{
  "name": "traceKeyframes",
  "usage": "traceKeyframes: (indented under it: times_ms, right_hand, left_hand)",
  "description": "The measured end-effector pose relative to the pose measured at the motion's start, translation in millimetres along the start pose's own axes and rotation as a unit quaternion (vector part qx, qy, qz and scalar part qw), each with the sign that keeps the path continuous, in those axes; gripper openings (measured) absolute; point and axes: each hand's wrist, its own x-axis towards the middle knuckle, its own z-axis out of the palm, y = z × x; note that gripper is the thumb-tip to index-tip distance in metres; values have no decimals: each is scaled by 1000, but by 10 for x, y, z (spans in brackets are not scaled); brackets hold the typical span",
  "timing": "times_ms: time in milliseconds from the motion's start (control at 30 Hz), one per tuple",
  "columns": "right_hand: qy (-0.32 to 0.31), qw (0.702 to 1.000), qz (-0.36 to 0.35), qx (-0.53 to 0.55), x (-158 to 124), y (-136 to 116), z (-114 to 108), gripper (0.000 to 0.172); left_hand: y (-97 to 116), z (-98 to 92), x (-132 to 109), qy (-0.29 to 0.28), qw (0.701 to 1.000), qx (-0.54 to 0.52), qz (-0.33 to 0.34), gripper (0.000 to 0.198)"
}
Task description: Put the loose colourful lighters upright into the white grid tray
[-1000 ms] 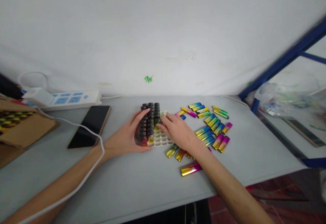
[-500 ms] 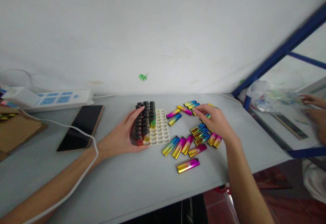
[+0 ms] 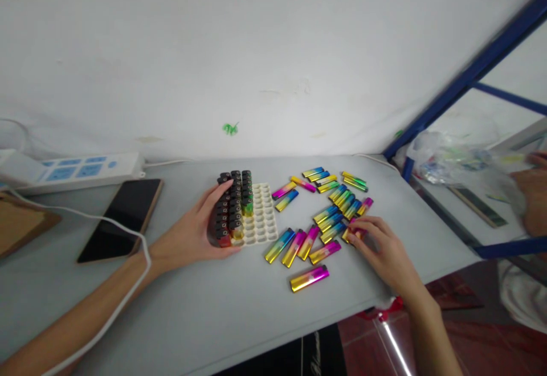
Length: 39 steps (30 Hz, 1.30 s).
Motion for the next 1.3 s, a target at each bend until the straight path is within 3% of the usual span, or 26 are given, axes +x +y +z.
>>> traceKeyframes:
  times_ms: [200,367,567,733,933,1100,1233,1300]
  right_hand:
    - [25,1000,-1,16,80,21,-4,29]
    - [95,995,41,9,366,275,-85,47]
    - [-13,993,31,-115,826,368,148,59]
    - [-64,982,48,-170,956,351,292,60]
    - [-18,995,12,-97,961,348,330,64]
    - [18,998,43,46,1010,251,373,61]
    - [47,978,70,189,1122,46,335,49]
    - [37,952,95,288,1189,-155,302,60]
  left_hand:
    - [-9,6,3,4,1000,1,1,139]
    - [-32,27,0,8,1000,-2,-2,138]
    - [-51,40,2,14,1000,3,12,135]
    - [-58,46,-10,9,1000,1,9,134]
    - [-35,41,-17,2,1000,-3,-2,135]
    - [-20,40,-14,1,1000,4,2,137]
    - [-22,43,-17,-3,1000,8,4,139]
    - [-26,43,-19,2,1000,4,2,138]
